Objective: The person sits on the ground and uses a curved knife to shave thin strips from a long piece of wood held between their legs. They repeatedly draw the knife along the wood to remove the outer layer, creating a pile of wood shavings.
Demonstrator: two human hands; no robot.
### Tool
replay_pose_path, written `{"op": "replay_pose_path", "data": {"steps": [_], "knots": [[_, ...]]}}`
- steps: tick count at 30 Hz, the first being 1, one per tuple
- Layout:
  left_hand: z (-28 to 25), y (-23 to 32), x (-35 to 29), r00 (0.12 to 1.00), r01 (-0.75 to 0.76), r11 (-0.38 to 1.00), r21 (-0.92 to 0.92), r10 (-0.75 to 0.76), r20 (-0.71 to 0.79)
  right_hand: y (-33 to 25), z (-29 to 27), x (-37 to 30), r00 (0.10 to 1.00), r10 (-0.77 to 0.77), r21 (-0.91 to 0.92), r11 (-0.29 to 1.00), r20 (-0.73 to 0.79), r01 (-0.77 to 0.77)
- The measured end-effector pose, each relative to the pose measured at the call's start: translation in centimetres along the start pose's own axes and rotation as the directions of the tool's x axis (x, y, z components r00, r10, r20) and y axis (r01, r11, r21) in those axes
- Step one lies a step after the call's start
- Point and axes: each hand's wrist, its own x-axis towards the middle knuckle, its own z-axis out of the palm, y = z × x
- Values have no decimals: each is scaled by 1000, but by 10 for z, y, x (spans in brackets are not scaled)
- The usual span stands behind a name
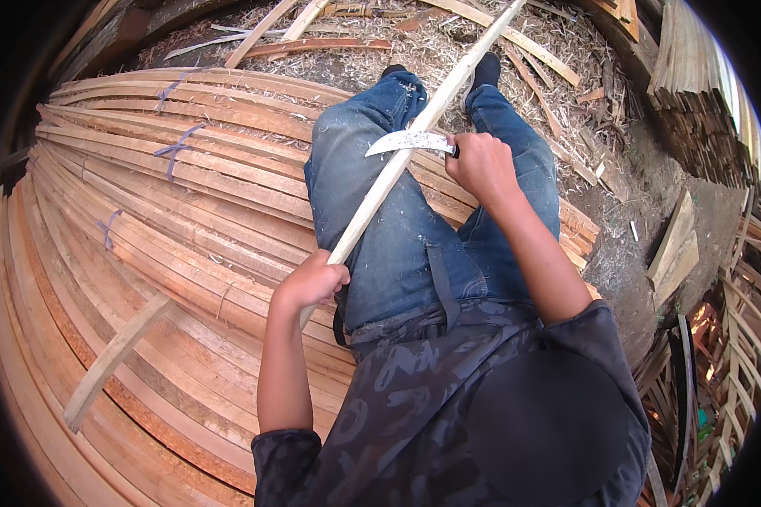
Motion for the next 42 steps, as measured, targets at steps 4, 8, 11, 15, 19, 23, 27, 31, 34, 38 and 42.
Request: {"op": "replay_pose_path", "data": {"steps": [4,8,11,15,19,23,27,31,34,38,42], "knots": [[11,-4,-4,985,-112,992,57,118,-128,19,3,36,1000,19,-68,997,-24,-20],[19,5,-6,961,-174,968,178,207,-183,30,7,48,999,22,-112,993,-23,-25],[25,3,0,933,-224,949,224,275,-233,37,10,47,998,47,-111,992,-51,-52],[28,7,-2,939,-97,943,317,193,-286,32,10,34,991,130,-42,990,-46,-131],[34,13,-12,928,-6,942,334,130,-349,11,2,-4,997,70,183,981,-13,-67],[36,10,-16,915,-28,941,337,160,-372,-20,-26,-51,963,-8,534,834,268,-142],[35,7,-17,897,-59,928,368,211,-389,-34,-36,-89,955,-165,654,756,247,-38],[29,0,-11,901,-86,918,387,238,-363,-29,-25,-91,962,-99,491,870,256,-41],[13,-14,-1,935,-233,948,215,280,-218,-24,-23,-85,984,-49,355,935,171,-15],[-14,-4,0,984,58,987,-147,-32,176,-21,-17,-76,995,-48,279,960,87,22],[-15,3,4,977,108,986,-126,-82,199,-37,-19,-74,977,-92,271,962,191,38]]}}
